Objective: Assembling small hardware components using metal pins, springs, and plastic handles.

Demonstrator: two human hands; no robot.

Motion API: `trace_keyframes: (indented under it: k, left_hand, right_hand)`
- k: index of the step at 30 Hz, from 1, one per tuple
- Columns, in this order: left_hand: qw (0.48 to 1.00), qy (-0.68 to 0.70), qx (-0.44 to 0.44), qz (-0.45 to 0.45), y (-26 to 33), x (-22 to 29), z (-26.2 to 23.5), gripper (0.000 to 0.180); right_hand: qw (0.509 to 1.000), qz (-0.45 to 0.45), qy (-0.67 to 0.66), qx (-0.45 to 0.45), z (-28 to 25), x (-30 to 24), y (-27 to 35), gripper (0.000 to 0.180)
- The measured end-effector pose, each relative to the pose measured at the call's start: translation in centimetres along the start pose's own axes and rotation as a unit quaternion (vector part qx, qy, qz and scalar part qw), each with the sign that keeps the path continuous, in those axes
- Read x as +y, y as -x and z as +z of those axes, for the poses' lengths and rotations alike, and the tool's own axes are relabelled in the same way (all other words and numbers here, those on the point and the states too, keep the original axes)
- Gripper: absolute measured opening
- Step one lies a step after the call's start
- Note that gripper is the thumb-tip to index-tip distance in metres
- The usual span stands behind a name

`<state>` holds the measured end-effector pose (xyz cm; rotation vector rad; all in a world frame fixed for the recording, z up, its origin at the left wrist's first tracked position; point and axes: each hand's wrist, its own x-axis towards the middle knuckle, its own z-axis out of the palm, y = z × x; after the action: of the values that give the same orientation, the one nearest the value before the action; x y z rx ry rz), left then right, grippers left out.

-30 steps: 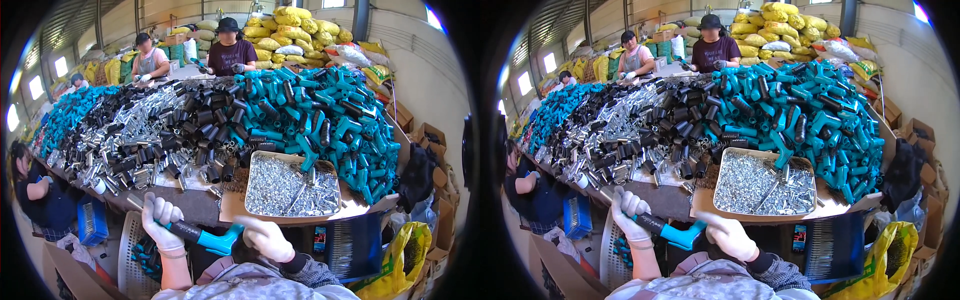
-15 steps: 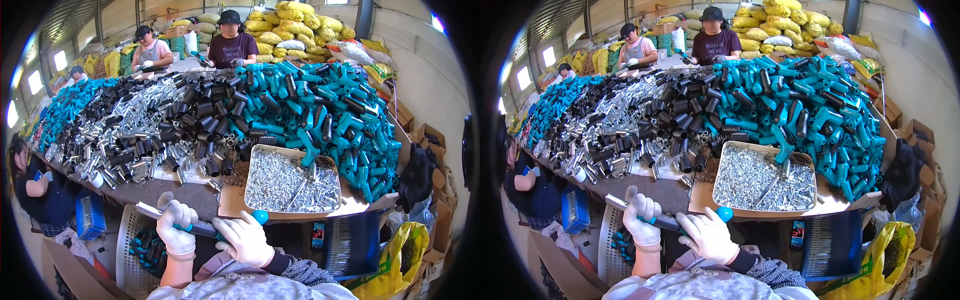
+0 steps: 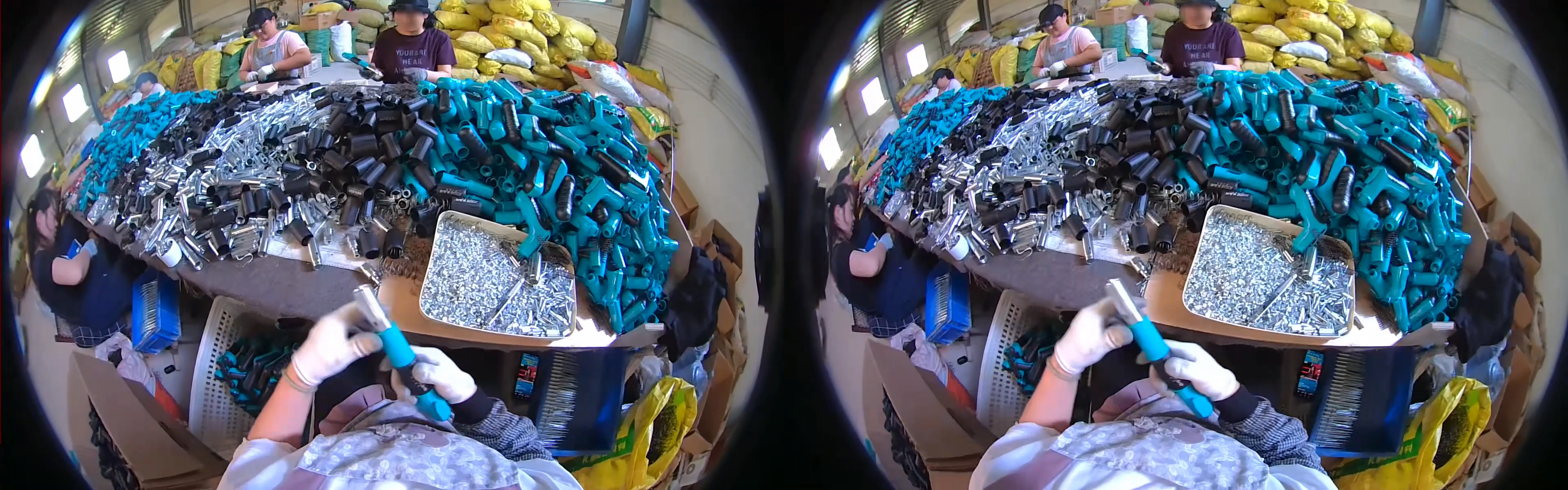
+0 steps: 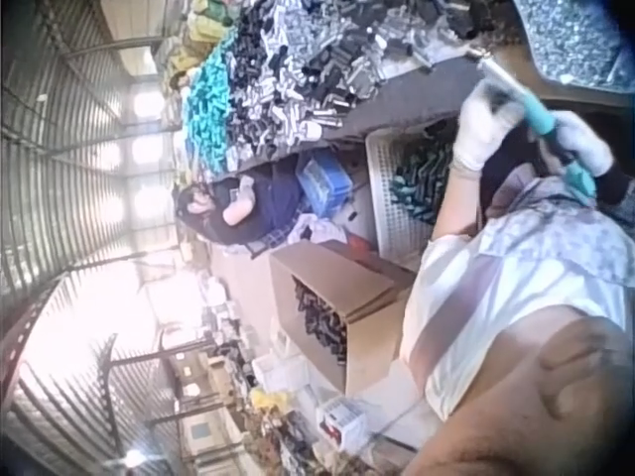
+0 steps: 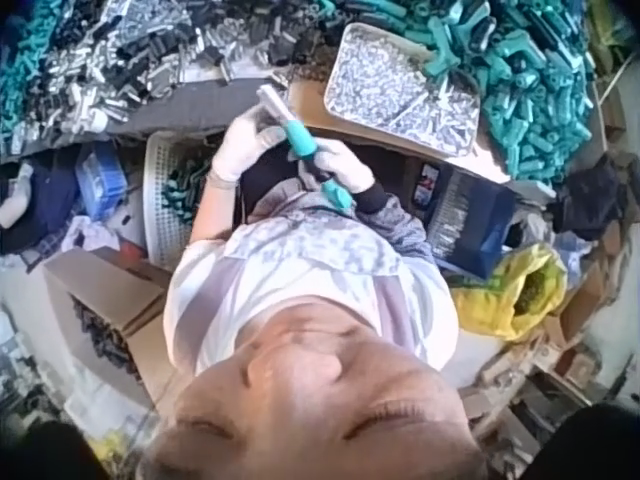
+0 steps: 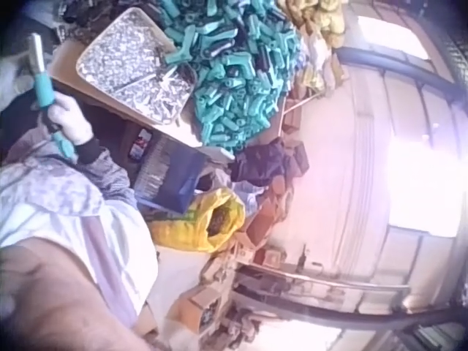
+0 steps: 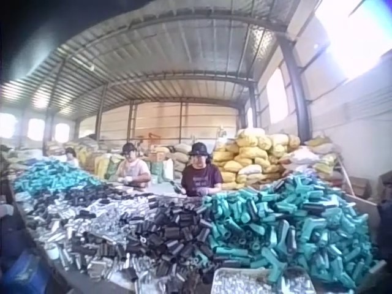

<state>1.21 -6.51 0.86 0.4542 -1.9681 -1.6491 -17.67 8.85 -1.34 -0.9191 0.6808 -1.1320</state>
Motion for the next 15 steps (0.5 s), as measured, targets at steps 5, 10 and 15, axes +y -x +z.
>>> trace_keyframes:
  k: [5, 10, 15]
  left_hand:
    - [0.856, -0.445, 0.260, -0.045, -5.1, -2.4, -6.7, 0.036]
    - [0.836, -0.515, 0.193, -0.008, -10.6, -3.5, -7.4, 0.023]
    - [0.817, -0.551, 0.152, -0.075, -14.4, -5.3, -5.7, 0.036]
  right_hand:
    - [0.995, -0.051, -0.002, 0.092, 0.3, 0.8, 0.3, 0.047]
    - [0.994, -0.059, 0.042, 0.080, 1.1, 1.9, 0.0, 0.059]
    - [0.991, -0.047, 0.093, 0.083, 1.2, 2.3, -0.1, 0.055]
